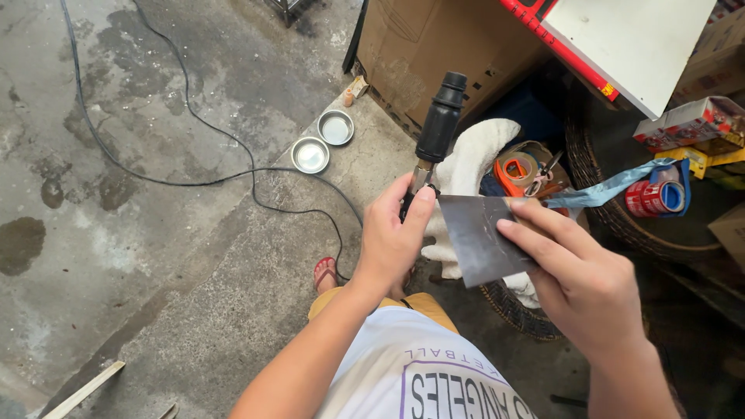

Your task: The recorder is repairing a nozzle for a power washer using a utility knife and sandpaper.

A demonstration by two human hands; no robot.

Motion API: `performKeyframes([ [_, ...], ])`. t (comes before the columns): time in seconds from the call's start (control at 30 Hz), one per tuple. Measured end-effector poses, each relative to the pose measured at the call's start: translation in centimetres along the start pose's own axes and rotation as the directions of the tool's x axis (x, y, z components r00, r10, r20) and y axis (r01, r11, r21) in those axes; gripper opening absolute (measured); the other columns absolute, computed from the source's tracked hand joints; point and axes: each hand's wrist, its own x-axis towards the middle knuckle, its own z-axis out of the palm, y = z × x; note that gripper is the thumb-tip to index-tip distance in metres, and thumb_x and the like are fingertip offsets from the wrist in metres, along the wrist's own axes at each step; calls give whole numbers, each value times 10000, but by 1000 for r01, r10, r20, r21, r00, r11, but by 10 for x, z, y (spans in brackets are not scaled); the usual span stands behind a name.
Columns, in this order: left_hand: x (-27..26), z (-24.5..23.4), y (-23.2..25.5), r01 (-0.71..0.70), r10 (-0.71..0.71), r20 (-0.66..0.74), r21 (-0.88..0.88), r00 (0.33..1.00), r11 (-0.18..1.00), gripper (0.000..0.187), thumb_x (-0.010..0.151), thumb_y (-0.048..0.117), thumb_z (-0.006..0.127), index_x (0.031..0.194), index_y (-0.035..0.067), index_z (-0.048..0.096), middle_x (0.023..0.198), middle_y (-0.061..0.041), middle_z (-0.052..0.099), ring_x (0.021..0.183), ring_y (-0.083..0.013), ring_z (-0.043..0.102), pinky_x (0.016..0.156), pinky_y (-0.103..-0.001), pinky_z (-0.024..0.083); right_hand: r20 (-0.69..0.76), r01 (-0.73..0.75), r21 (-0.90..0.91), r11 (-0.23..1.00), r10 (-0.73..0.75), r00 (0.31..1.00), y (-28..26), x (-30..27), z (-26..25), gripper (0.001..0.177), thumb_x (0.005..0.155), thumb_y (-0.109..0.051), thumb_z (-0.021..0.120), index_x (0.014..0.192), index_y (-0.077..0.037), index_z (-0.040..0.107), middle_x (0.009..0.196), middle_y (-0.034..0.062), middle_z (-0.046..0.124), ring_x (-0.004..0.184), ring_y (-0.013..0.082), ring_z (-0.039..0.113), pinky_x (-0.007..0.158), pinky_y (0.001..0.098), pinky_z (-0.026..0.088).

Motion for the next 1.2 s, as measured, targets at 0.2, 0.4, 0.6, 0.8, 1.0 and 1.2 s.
performKeyframes([
  [0.2,0,2,5,66,-66,1,-9,998,998,376,981,329,616,1160,3,672,774,-36,610,720,-103,513,639,-292,472,-41,-229,-126,965,226,973,8,-9,11,480,861,-147,807,1334,-110,737,853,113,683,710,237,665,694,314,535],
  [0.4,0,5,2,55,-55,16,17,998,998,374,988,330,614,1158,2,676,749,-38,586,705,-96,506,633,-292,466,-176,-89,539,838,215,961,35,-35,46,604,1007,-127,757,1456,-29,365,1295,122,588,1188,138,662,991,265,570],
  [0.6,3,2,2,39,-39,21,-20,999,999,368,997,320,603,1174,3,665,773,-25,595,725,-92,512,646,-293,477,169,-393,673,627,388,906,33,-31,24,993,636,-45,921,1517,4,466,1168,106,666,910,134,622,720,260,532],
  [0.8,4,2,1,26,-26,9,24,1000,999,360,993,317,601,1158,4,668,746,-35,601,702,-100,520,644,-300,483,-66,-368,310,877,406,912,13,-15,18,351,828,26,717,1169,-28,782,773,52,629,685,113,581,655,240,460],
  [1.0,5,2,3,51,-52,17,35,999,998,350,987,315,607,1146,11,676,726,-37,584,691,-102,515,626,-306,475,-216,-135,295,946,204,955,18,-13,29,131,957,-56,797,1052,1,727,978,39,677,855,77,620,735,184,470],
  [1.2,5,3,3,49,-49,21,14,999,999,342,986,308,604,1141,11,672,712,-29,572,671,-106,516,619,-308,480,-242,-150,693,705,423,873,-18,19,27,755,906,-151,776,1467,-15,290,1368,50,533,1108,98,642,857,193,563],
])
